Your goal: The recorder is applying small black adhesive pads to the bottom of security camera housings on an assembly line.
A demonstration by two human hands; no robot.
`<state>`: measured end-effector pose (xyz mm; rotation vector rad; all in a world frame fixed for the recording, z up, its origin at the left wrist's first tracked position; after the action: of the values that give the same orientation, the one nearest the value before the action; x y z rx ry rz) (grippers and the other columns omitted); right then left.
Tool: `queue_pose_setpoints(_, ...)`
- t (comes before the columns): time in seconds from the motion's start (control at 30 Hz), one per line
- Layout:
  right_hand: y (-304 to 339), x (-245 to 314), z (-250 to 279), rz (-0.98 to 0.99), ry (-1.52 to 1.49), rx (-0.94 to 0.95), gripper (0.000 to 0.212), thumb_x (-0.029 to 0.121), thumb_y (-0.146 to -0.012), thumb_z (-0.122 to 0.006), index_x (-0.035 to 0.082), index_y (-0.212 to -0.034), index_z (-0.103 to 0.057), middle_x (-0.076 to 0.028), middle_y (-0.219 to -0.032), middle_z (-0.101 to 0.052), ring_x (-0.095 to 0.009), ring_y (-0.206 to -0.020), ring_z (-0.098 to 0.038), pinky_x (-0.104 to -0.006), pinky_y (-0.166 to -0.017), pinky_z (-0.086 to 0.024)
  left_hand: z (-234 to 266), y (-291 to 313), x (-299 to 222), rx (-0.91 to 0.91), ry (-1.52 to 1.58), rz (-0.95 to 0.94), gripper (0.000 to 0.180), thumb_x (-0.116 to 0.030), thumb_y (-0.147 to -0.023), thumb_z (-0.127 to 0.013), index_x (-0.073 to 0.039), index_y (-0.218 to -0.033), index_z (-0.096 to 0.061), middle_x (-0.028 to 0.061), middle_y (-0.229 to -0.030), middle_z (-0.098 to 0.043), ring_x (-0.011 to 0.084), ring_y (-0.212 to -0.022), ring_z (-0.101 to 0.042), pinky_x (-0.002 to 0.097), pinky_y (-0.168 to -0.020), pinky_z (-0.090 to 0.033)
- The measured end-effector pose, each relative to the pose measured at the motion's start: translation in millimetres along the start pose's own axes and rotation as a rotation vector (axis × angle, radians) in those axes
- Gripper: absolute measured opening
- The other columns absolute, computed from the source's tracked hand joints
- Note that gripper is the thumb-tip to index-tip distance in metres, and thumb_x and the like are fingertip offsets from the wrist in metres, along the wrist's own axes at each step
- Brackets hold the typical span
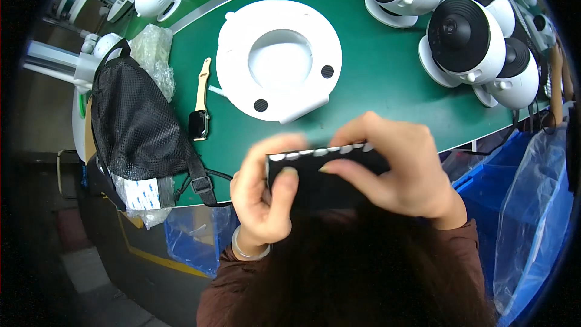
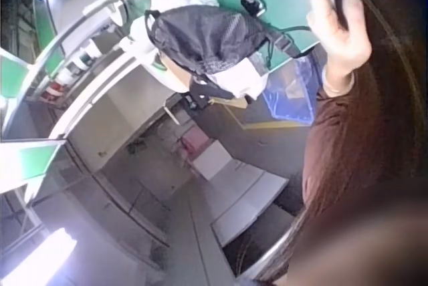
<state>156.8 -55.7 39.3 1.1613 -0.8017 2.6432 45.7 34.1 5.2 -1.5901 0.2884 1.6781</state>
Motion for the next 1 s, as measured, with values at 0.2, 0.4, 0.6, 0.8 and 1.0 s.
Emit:
queue_pose_setpoints(0.2,0,-5,5,0.036,-0.071,0.005,0.02,0.01,-0.068,-0.065,0.006,-0.085,-0.056,-0.009,-0.07,-0.056,-0.025,-0.062,-0.056,-0.0292,-0.053,-0.043,5,2,-16,-0.063,-0.126,-0.218,0.006,0.002,-0.073,-0.055,0.004,-0.079,-0.054,0.0013,-0.047,-0.05,0.0031,-0.041,-0.041,0.0161,-0.042,-0.031)
queue_pose_setpoints(0.4,1,19,15,0.16,-0.102,-0.207,0.029,0.004,-0.059,-0.07,0.003,-0.087,-0.061,-0.009,-0.079,-0.059,-0.022,-0.07,-0.057,-0.0271,-0.058,-0.044,-11,3,-32,0.014,-0.257,-0.322,0.01,0.008,-0.067,-0.056,0.005,-0.076,-0.055,0.0093,-0.058,-0.055,0.014,-0.042,-0.05,0.0199,-0.044,-0.037)
queue_pose_setpoints(0.6,-1,17,15,0.166,-0.103,-0.209,0.02,-0.001,-0.058,-0.068,0.003,-0.076,-0.062,-0.006,-0.069,-0.058,-0.021,-0.062,-0.055,-0.0274,-0.056,-0.044,-18,0,-39,0.038,-0.286,-0.319,0.016,0.011,-0.067,-0.053,0.007,-0.082,-0.056,0.0123,-0.066,-0.059,0.014,-0.047,-0.056,0.0191,-0.047,-0.041)
queue_pose_setpoints(0.8,4,21,14,0.174,0.047,-0.254,0.02,0.002,-0.056,-0.07,0.005,-0.074,-0.062,-0.005,-0.07,-0.06,-0.02,-0.065,-0.058,-0.0299,-0.064,-0.047,-13,2,-36,0.006,-0.316,-0.322,0.014,0.011,-0.064,-0.055,0.005,-0.077,-0.055,0.0094,-0.06,-0.058,0.0134,-0.043,-0.054,0.0194,-0.044,-0.041)
queue_pose_setpoints(1.0,6,25,16,0.211,0.063,-0.297,0.021,0.004,-0.057,-0.071,0.006,-0.075,-0.062,-0.004,-0.073,-0.061,-0.019,-0.068,-0.06,-0.0321,-0.068,-0.047,-15,1,-49,-0.024,-0.38,-0.431,0.012,0.01,-0.064,-0.057,0.004,-0.074,-0.056,0.0092,-0.059,-0.057,0.0138,-0.041,-0.051,0.0197,-0.043,-0.04)
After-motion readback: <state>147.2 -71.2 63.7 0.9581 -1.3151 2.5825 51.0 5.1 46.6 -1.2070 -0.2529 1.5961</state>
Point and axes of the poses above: each hand's wrist, its own y-axis away from the middle knuckle, its own z-axis out of the back of the hand, x = y × z, the point moved 10 cm from there along -y, towards the middle knuckle
